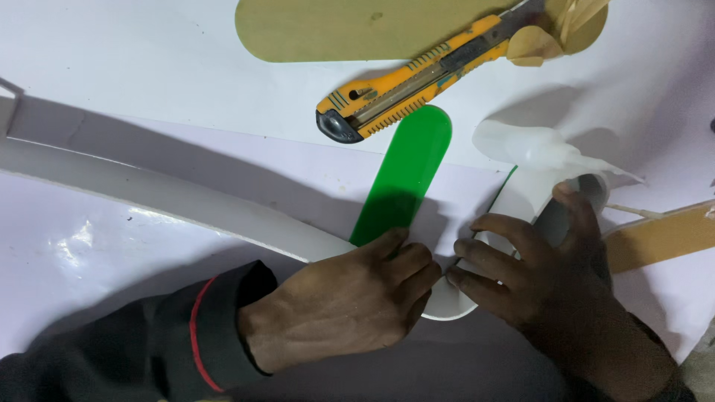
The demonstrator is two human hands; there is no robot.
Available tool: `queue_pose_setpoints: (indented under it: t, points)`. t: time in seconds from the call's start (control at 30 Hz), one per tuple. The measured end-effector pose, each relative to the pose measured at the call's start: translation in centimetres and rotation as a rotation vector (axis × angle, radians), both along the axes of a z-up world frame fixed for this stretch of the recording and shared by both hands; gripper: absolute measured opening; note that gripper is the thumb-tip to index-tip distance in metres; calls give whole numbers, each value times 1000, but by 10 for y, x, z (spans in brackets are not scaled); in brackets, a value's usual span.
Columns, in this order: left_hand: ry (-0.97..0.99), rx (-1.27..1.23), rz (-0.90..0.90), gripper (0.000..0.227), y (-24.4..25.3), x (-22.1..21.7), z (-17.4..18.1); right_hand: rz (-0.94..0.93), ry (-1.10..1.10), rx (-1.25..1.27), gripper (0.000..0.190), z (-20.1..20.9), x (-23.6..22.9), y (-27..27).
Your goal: The person assembles a green letter-shaped object by applying glue to a white backing piece and pressing it onto the green letter. They repeatedly apply glue and press the pieces together to secure the bond.
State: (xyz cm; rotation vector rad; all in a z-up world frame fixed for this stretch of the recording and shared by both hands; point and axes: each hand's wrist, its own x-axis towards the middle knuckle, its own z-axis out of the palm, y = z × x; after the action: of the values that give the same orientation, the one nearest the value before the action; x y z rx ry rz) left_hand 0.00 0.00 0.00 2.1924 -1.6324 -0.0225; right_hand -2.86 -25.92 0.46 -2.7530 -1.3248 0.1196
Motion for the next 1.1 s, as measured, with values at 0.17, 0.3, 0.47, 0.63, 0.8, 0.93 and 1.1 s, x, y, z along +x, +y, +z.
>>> queue_pose_setpoints:
  t: [0.17, 0.3, 0.47, 0.63, 0.8, 0.93, 1.1]
  points:
    - [-27, 9, -34, 12, 2, 3, 3, -9, -5, 1, 18, 2, 0, 3]
    - [3, 44, -30, 14, 0, 2, 4, -48, -29, 33, 16, 5, 1, 10]
    - [-51, 67, 18, 16, 0, 0, 8, -17, -32, 58, 12, 8, 6, 11]
    - [-121, 119, 16, 17, 0, 0, 10, -38, -77, 91, 19, 11, 7, 18]
    - [-185, 88, 31, 18, 1, -4, 8, -70, 8, 117, 21, 22, 5, 17]
    - [-220, 101, -10, 19, 2, -6, 2, -20, 88, 281, 22, 51, 10, -1]
    - [-234, 77, -29, 7, 2, -8, 0, -745, 86, 423, 48, 51, 12, -5]
